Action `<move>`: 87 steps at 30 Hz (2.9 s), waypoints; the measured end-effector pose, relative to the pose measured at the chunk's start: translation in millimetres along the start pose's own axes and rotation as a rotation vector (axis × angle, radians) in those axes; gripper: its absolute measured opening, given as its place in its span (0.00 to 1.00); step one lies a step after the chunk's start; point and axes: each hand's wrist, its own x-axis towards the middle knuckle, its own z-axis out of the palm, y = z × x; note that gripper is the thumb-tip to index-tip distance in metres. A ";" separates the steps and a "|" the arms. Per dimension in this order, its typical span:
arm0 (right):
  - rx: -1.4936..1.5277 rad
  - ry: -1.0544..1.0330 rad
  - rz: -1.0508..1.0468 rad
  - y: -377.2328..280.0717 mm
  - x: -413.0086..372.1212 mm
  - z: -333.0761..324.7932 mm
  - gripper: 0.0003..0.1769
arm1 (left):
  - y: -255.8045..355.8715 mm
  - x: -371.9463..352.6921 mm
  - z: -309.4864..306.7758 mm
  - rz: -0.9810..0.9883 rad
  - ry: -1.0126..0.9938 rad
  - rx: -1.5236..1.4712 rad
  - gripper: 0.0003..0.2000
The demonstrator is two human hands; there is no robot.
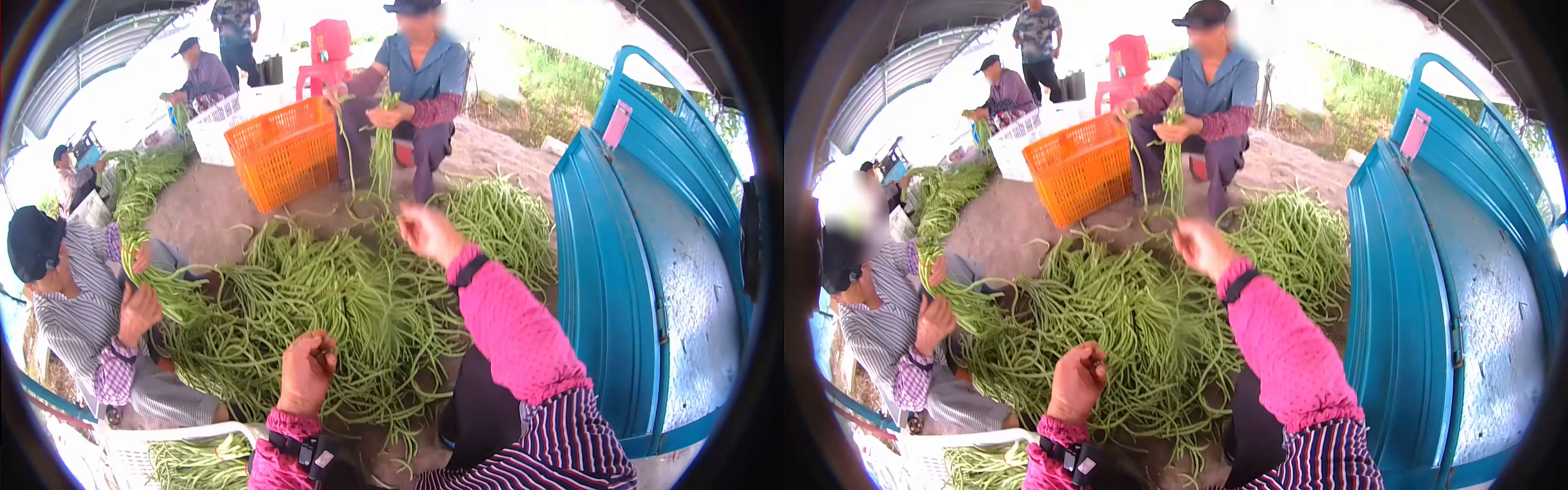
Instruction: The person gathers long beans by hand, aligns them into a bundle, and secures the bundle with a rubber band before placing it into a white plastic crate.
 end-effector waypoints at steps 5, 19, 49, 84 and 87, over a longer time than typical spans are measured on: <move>-0.163 -0.130 -0.419 -78.8 12.9 61.6 0.06 | -0.8 -3.4 -0.5 -0.016 -0.072 0.032 0.10; -0.567 0.051 0.200 146.9 9.5 -42.3 0.09 | 12.5 -2.1 2.3 0.021 -0.077 0.028 0.08; -0.917 0.147 0.250 342.8 131.2 -82.4 0.06 | 42.0 -1.0 16.8 -0.122 -0.021 -0.123 0.09; -0.898 0.527 0.277 361.1 176.2 -33.8 0.24 | 39.5 -9.4 28.3 -0.253 -0.043 -0.185 0.08; -0.554 0.378 0.219 336.0 150.9 -7.1 0.27 | 39.6 -12.7 27.2 -0.240 -0.067 -0.184 0.07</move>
